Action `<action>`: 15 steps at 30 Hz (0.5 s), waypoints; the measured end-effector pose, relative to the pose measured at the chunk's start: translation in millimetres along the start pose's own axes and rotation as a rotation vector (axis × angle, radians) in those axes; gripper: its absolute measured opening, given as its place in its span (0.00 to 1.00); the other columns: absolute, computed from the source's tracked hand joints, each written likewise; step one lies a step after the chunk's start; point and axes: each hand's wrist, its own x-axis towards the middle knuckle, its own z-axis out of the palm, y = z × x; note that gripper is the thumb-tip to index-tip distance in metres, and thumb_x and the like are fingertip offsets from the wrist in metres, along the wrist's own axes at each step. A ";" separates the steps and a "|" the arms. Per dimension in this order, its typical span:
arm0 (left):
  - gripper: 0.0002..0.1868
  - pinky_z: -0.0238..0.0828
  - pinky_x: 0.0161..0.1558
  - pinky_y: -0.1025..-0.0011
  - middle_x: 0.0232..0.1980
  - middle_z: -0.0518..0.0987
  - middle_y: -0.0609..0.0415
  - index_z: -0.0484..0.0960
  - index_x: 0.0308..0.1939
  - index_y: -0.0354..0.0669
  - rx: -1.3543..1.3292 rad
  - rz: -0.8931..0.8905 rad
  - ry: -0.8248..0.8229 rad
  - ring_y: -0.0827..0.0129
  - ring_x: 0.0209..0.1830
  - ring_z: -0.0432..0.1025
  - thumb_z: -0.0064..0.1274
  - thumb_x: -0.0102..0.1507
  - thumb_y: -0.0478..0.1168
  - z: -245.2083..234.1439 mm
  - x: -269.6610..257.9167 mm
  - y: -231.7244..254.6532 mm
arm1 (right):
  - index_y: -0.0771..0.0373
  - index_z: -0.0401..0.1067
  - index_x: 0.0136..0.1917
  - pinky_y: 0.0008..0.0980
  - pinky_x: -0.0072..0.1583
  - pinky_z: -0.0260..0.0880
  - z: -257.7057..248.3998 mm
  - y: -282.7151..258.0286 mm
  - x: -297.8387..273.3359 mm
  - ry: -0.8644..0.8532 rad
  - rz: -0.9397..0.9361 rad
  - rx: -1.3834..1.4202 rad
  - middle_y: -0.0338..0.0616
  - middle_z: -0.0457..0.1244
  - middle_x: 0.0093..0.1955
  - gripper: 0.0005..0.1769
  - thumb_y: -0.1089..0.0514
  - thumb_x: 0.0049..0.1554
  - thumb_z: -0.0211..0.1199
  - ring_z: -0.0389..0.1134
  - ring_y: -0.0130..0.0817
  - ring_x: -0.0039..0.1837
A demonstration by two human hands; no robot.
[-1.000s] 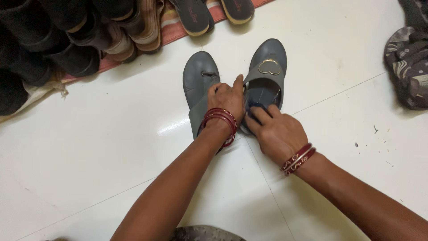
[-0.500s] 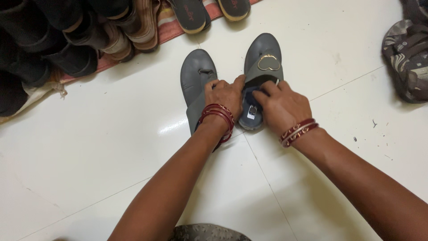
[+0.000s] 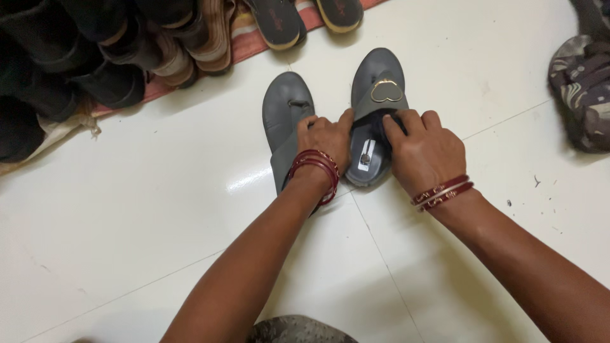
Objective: The person wipes the surface of several pairs of flip-flops and sandals with a dark cloth, handling them one at a time and placing them back in a row. The person also wipes a pair of gray slides with a metal buckle.
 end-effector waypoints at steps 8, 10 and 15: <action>0.32 0.52 0.68 0.56 0.40 0.85 0.50 0.66 0.69 0.45 0.006 -0.015 0.022 0.61 0.53 0.76 0.46 0.60 0.30 8.7 2.9 0.6 | 0.50 0.77 0.59 0.41 0.54 0.74 -29.5 1.2 -16.3 -0.386 -0.054 0.272 0.37 0.68 0.58 0.23 0.60 0.49 0.65 0.69 0.41 0.56; 0.32 0.52 0.68 0.56 0.40 0.85 0.50 0.66 0.69 0.45 0.014 -0.021 0.006 0.61 0.53 0.75 0.47 0.59 0.30 8.2 3.1 0.2 | 0.45 0.77 0.60 0.39 0.57 0.73 -43.9 4.2 -17.1 -0.641 -0.127 0.288 0.31 0.67 0.59 0.25 0.60 0.48 0.64 0.69 0.37 0.58; 0.32 0.52 0.68 0.57 0.39 0.85 0.51 0.66 0.70 0.47 0.019 -0.047 -0.047 0.62 0.53 0.76 0.45 0.60 0.30 3.3 2.6 2.7 | 0.38 0.78 0.61 0.38 0.61 0.72 -66.5 13.8 -4.0 -0.775 -0.028 0.149 0.28 0.67 0.58 0.25 0.59 0.51 0.63 0.68 0.35 0.61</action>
